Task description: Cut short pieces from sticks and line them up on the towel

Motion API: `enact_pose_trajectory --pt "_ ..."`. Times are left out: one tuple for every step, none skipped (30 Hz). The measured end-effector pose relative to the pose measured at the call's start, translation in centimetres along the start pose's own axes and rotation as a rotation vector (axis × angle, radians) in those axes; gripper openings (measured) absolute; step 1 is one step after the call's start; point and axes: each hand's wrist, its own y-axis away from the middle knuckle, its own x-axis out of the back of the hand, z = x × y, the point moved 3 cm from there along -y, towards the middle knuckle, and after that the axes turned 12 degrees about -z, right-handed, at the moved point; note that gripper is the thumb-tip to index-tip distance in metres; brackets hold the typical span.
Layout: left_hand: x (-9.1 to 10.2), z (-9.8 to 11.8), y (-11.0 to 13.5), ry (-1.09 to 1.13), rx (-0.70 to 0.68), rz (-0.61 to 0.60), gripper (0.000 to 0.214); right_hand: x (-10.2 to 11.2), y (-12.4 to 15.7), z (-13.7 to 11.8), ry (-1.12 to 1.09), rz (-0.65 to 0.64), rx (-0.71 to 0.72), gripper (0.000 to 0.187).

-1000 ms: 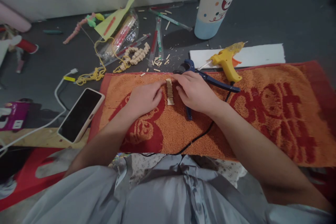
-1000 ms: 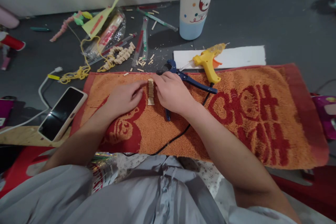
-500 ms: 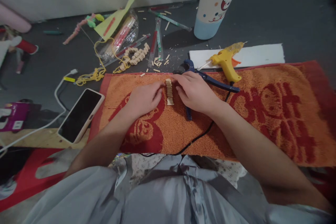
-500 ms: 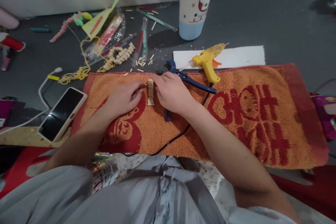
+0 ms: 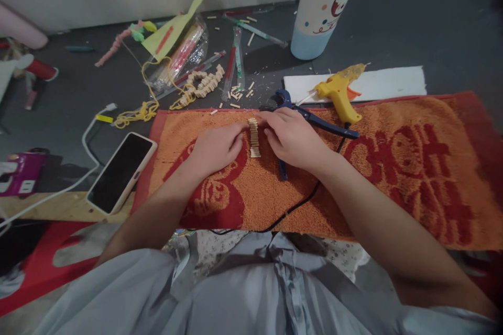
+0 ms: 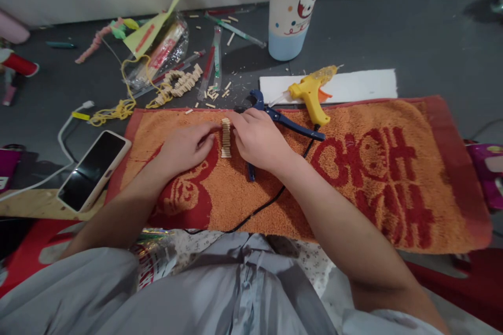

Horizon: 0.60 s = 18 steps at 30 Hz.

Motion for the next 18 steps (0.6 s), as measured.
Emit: enact_pose_trajectory --pt "-0.01 0.00 -0.01 0.001 -0.001 -0.001 0.041 -0.01 0.01 0.00 0.001 0.001 -0.001 0.040" --pt "-0.01 0.00 -0.01 0.003 0.000 -0.002 0.041 -0.02 0.02 0.01 0.001 0.003 -0.001 0.040" --pt "-0.01 0.00 -0.02 0.005 0.003 -0.004 0.041 -0.03 0.03 0.02 -0.001 0.004 -0.002 0.040" --pt "-0.01 0.01 -0.02 0.007 0.005 -0.006 0.042 -0.04 0.03 0.02 -0.002 0.005 -0.003 0.040" --pt "0.01 0.02 -0.01 0.007 0.007 -0.007 0.042 -0.04 0.03 0.03 -0.003 0.005 -0.003 0.039" --pt "0.02 0.04 0.00 0.006 0.008 -0.007 0.042 -0.04 0.03 0.03 -0.002 0.004 -0.003 0.039" --pt "0.04 0.06 0.01 0.003 0.009 -0.007 0.042 -0.03 0.02 0.02 0.000 0.002 -0.003 0.039" --pt "0.06 0.08 0.02 -0.001 0.010 -0.007 0.042 -0.02 0.01 0.01 0.003 -0.002 -0.002 0.039" --pt "0.08 0.09 0.03 -0.005 0.011 -0.006 0.042 0.00 0.00 -0.01 0.005 -0.005 -0.002 0.039" --pt "0.10 0.10 0.03 -0.010 0.012 -0.005 0.042 0.01 -0.01 -0.02 0.008 -0.009 -0.003 0.039" --pt "0.11 0.10 0.03 -0.013 0.015 -0.005 0.042 0.02 -0.02 -0.04 0.009 -0.013 -0.003 0.039" --pt "0.11 0.09 0.03 -0.017 0.020 -0.006 0.042 0.03 -0.02 -0.06 0.009 -0.016 -0.002 0.039" --pt "0.11 0.08 0.02 -0.020 0.027 -0.008 0.042 0.03 -0.02 -0.06 0.009 -0.016 -0.003 0.039" --pt "0.09 0.07 0.01 -0.024 0.035 -0.009 0.042 0.02 -0.02 -0.06 0.007 -0.016 -0.004 0.039" --pt "0.08 0.05 0.01 -0.026 0.043 -0.009 0.042 0.01 -0.01 -0.05 0.006 -0.014 -0.006 0.039" --pt "0.06 0.04 0.00 -0.027 0.050 -0.009 0.042 -0.01 -0.01 -0.04 0.004 -0.011 -0.007 0.039" --pt "0.04 0.04 0.00 -0.027 0.055 -0.009 0.042 -0.02 0.00 -0.02 0.003 -0.008 -0.009 0.040" --pt "0.02 0.03 0.00 -0.027 0.060 -0.008 0.042 -0.04 0.01 0.00 0.001 -0.005 -0.011 0.040"
